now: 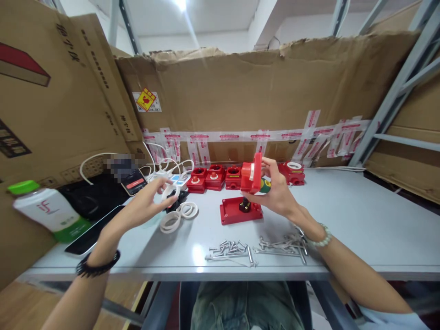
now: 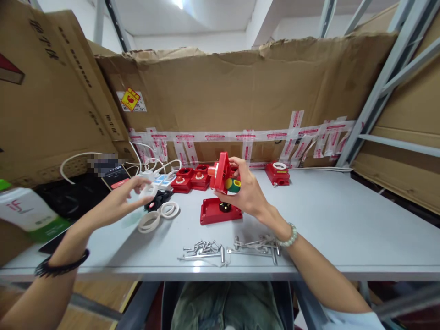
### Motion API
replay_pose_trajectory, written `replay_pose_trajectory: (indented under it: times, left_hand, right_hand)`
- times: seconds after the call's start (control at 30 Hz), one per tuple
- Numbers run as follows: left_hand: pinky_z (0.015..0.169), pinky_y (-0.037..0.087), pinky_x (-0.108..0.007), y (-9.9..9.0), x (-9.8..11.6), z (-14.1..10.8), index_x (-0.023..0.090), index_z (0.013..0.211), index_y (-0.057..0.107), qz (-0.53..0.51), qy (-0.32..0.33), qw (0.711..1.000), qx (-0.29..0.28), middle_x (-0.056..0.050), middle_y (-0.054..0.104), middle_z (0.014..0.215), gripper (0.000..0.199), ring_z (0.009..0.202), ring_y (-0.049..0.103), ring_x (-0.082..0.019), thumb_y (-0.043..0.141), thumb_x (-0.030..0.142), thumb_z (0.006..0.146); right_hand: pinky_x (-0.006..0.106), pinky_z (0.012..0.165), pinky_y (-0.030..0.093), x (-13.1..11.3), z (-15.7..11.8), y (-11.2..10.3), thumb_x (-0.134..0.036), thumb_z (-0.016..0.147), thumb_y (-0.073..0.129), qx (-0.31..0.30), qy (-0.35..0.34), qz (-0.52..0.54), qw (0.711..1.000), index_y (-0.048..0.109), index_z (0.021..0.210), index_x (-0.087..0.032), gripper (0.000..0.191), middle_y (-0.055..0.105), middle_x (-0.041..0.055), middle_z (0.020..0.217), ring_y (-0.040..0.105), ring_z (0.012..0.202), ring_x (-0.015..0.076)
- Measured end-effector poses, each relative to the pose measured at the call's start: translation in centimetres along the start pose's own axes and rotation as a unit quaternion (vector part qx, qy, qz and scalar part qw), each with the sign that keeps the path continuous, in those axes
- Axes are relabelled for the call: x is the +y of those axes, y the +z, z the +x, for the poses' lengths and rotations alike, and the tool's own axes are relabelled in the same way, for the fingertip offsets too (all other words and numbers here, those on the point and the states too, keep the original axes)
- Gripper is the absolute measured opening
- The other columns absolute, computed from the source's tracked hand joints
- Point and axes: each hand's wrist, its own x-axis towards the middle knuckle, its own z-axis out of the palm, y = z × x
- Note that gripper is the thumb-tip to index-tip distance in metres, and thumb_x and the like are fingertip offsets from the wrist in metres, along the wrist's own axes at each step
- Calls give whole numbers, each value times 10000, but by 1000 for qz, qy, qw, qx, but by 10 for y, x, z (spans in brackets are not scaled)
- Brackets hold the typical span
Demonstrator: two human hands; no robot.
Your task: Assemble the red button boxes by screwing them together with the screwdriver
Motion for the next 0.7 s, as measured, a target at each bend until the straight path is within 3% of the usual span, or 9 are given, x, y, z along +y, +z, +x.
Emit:
replay_pose_trajectory:
  times: [0.07,0.13,0.27,0.5,0.7]
  left_hand:
    - [775,461,-318,-4,-21,-21,226,1182,523,19,-11,998,-62,-69,589,1127,502,1003,550,-255,549,586,832]
    - [861,456,-340,-7,-36,-37,241,1185,534,31,-32,995,-85,-62,581,1208,447,1047,551,-254,521,558,870]
    - [955,424,-386,-9,-48,-47,227,1172,573,55,-51,994,-74,-67,600,1228,415,1086,554,-270,513,523,888]
    - [758,502,-285,3,-24,-37,274,1287,515,13,-22,994,-108,-64,543,1325,443,1145,533,-273,475,508,913]
    - [898,467,-335,21,-14,-23,252,1290,536,37,33,991,-125,-79,587,1205,481,1070,566,-254,511,511,886]
  right_hand:
    - [408,804,555,-3,0,0,-338,660,777,-6,-6,-5,1000,359,1240,-276,718,616,48,1091,621,883,216]
    - [399,800,554,-4,0,0,-337,669,768,-14,-12,-10,1000,364,1238,-274,702,619,46,1084,624,885,215]
    - [397,805,552,-4,0,1,-354,673,771,-22,-17,-16,999,367,1249,-270,709,628,43,1071,630,890,216]
    - [402,808,554,-2,0,1,-360,655,781,-36,-17,-3,999,375,1251,-262,728,620,56,1121,627,880,211]
    - [390,811,556,-3,6,-6,-354,656,786,-50,-24,21,998,376,1242,-258,722,631,54,1103,630,903,211]
